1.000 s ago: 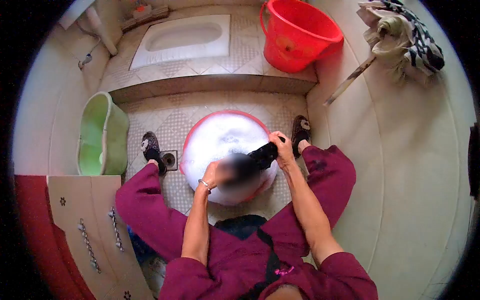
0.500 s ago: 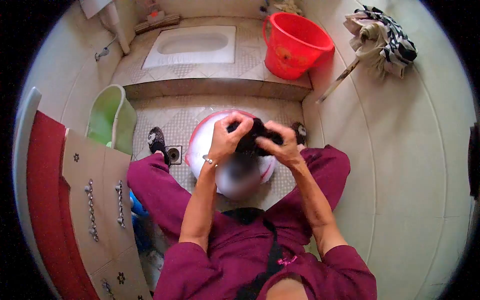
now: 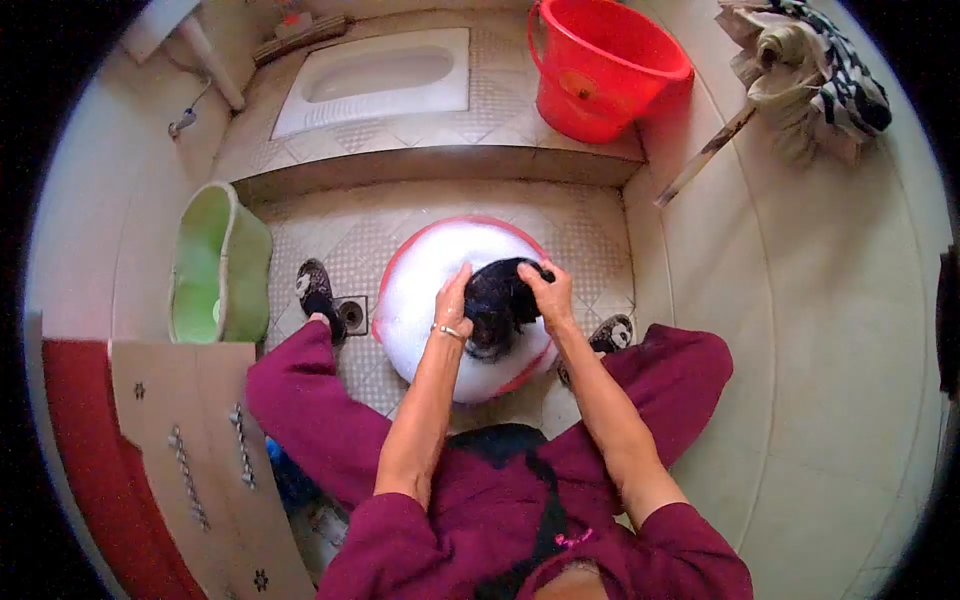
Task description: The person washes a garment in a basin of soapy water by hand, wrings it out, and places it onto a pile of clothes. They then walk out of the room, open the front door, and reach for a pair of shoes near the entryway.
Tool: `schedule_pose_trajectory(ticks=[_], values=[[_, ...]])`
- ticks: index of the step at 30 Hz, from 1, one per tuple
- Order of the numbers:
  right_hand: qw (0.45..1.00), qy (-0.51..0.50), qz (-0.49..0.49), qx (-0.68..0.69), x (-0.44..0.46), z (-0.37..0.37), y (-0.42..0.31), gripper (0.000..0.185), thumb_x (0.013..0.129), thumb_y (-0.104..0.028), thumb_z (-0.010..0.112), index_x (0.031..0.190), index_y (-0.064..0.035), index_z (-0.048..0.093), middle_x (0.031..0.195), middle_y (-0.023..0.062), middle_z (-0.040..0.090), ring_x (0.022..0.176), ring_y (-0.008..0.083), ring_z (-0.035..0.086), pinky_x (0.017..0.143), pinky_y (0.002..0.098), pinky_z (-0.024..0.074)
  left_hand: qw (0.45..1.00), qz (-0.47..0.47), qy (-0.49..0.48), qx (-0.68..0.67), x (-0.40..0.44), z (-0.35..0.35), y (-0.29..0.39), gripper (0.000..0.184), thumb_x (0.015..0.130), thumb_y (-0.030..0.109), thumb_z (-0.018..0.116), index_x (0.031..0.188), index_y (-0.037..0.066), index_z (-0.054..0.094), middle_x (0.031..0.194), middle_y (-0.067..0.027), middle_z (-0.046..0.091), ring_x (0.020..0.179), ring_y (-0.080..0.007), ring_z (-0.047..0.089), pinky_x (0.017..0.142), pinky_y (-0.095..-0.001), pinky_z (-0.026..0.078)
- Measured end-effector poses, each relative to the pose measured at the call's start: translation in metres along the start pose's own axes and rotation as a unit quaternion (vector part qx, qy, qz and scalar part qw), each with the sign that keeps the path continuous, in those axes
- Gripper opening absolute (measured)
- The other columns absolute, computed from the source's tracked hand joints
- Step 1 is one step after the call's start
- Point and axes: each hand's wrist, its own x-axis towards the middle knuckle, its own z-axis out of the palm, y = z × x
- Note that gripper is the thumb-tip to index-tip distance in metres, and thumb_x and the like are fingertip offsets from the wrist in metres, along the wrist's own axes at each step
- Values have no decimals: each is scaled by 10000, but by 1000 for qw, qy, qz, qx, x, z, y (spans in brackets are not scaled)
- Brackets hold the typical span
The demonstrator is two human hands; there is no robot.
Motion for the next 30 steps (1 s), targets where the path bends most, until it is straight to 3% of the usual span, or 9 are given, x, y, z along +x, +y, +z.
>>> schedule_pose_trajectory(ticks=[4,8,11,12,13,17,19,21,30], values=[[996,26,84,-21,20,10,50,240,687,-229,659,731,0,601,674,22,577,633,99,504,602,253,414,999,18,34,7,50,-39,-38,346,730,184,647,993,33,480,881,-86,558,779,-184,568,723,-337,474],[990,79,68,-97,51,18,82,296,712,-220,636,911,-8,581,872,94,595,804,189,546,732,304,425,967,154,32,201,89,-41,-59,688,638,17,684,1204,23,293,1018,-125,501,897,-191,524,827,-319,428],[946,22,-79,-312,57,26,120,420,717,-257,600,1067,-43,514,973,173,552,879,310,543,771,383,424,873,226,28,432,128,-52,-85,737,620,20,675,1228,0,260,1113,-169,452,1010,-257,479,889,-341,383],[929,-50,18,-366,55,30,113,476,729,-256,564,1155,-78,450,1056,216,491,961,384,484,814,440,395,800,250,60,543,129,-45,-85,706,630,41,662,1215,-17,270,1096,-202,461,999,-309,481,875,-366,386],[920,-55,-41,-385,56,33,129,467,754,-250,527,1185,-98,429,1055,236,487,952,404,478,811,466,386,712,266,88,644,134,-41,-87,678,640,63,648,1203,-33,281,1080,-235,471,988,-362,484,861,-391,389],[929,-69,-16,-362,55,40,188,380,764,-202,489,1105,-38,463,1023,256,496,928,419,477,796,485,377,720,69,36,690,160,-56,-109,589,680,146,599,1161,-63,329,1014,-311,479,941,-436,470,804,-466,380],[886,-206,207,-359,59,42,192,364,777,-203,453,1095,-26,470,1040,262,490,947,413,473,792,483,380,727,-46,-12,685,167,-57,-109,607,697,162,578,1195,-64,314,1078,-291,465,1014,-401,446,872,-451,345],[845,-242,284,-382,54,48,204,375,781,-208,434,1097,-11,472,1071,253,486,1001,389,463,832,462,372,704,-101,-46,701,177,-70,-120,604,706,173,570,1199,-66,315,1096,-287,455,1035,-391,431,888,-443,331],[904,-204,289,-240,40,39,253,420,837,-282,375,1137,-4,467,1167,227,452,1098,333,422,942,408,301,683,-108,-70,719,199,-94,-139,595,749,219,536,1219,-73,317,1176,-270,409,1133,-347,364,957,-408,266]])
